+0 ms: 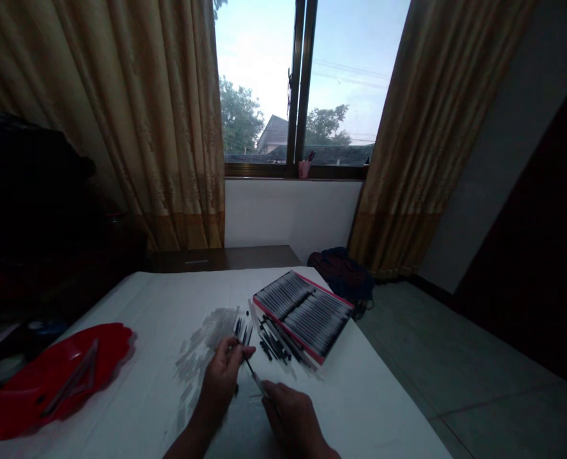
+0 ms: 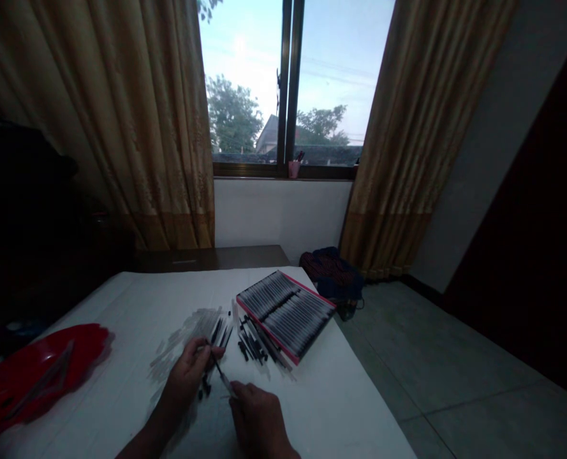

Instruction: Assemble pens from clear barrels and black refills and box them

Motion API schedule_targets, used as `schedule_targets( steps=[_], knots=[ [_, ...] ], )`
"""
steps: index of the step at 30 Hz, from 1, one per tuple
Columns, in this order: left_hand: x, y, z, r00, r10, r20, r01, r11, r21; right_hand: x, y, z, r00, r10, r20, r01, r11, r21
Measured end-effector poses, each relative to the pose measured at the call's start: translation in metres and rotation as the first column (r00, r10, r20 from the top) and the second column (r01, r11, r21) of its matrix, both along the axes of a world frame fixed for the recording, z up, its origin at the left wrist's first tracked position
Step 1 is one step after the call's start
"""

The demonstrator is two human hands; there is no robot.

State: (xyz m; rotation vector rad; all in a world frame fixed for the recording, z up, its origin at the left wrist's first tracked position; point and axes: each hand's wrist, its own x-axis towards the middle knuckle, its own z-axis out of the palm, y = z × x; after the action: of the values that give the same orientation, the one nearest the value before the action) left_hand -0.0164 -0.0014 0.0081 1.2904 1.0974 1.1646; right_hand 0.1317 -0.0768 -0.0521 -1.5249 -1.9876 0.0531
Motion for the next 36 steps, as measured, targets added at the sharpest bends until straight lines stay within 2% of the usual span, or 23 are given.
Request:
schedule_targets(
  steps=[3, 9, 11, 13, 16, 18, 20, 22, 23, 27, 32, 36],
  knots=[
    [-0.001, 0.002, 0.000, 0.999, -0.040, 0.031, 0.040, 0.999, 0.002, -0.001, 0.000, -0.002, 1.000, 0.004, -0.018, -0.004, 1.000, 0.018],
    [0.001, -0.005, -0.002, 0.965, -0.221, -0.139, 0.226, 0.974, 0.021, 0.000, 0.006, 0.005, 0.982, 0.044, -0.184, -0.033, 0.998, 0.058],
    [-0.002, -0.004, -0.006, 0.969, -0.210, -0.129, 0.213, 0.977, 0.008, 0.005, 0.010, 0.002, 0.972, 0.009, -0.234, 0.020, 0.992, 0.123],
    [-0.006, 0.002, -0.011, 0.977, -0.167, -0.132, 0.166, 0.986, -0.019, 0.012, 0.012, -0.003, 0.959, -0.068, -0.277, 0.125, 0.973, 0.194],
    [-0.009, 0.011, -0.020, 0.949, -0.146, -0.280, 0.153, 0.988, 0.003, 0.021, 0.013, -0.013, 0.944, -0.163, -0.286, 0.235, 0.942, 0.238],
    [-0.007, 0.015, -0.025, 0.860, -0.156, -0.485, 0.222, 0.972, 0.080, 0.025, 0.013, -0.018, 0.949, -0.180, -0.258, 0.242, 0.942, 0.234],
    [0.002, 0.017, -0.028, 0.707, -0.144, -0.692, 0.337, 0.929, 0.151, 0.026, 0.013, -0.022, 0.949, -0.189, -0.251, 0.244, 0.946, 0.214],
    [0.014, 0.018, -0.030, 0.583, -0.119, -0.803, 0.419, 0.891, 0.172, 0.026, 0.013, -0.025, 0.945, -0.184, -0.271, 0.240, 0.953, 0.188],
    [0.021, 0.019, -0.031, 0.550, -0.112, -0.828, 0.439, 0.882, 0.171, 0.027, 0.013, -0.026, 0.942, -0.178, -0.285, 0.234, 0.957, 0.174],
    [0.041, 0.026, -0.034, 0.490, -0.105, -0.866, 0.463, 0.873, 0.156, 0.028, 0.014, -0.029, 0.934, -0.163, -0.317, 0.220, 0.963, 0.154],
    [0.045, 0.035, -0.038, 0.475, -0.104, -0.874, 0.490, 0.856, 0.165, 0.028, 0.015, -0.029, 0.938, -0.127, -0.322, 0.187, 0.969, 0.161],
    [0.040, 0.032, -0.035, 0.541, -0.089, -0.836, 0.468, 0.858, 0.212, 0.028, 0.014, -0.027, 0.943, -0.117, -0.312, 0.176, 0.970, 0.170]
  ],
)
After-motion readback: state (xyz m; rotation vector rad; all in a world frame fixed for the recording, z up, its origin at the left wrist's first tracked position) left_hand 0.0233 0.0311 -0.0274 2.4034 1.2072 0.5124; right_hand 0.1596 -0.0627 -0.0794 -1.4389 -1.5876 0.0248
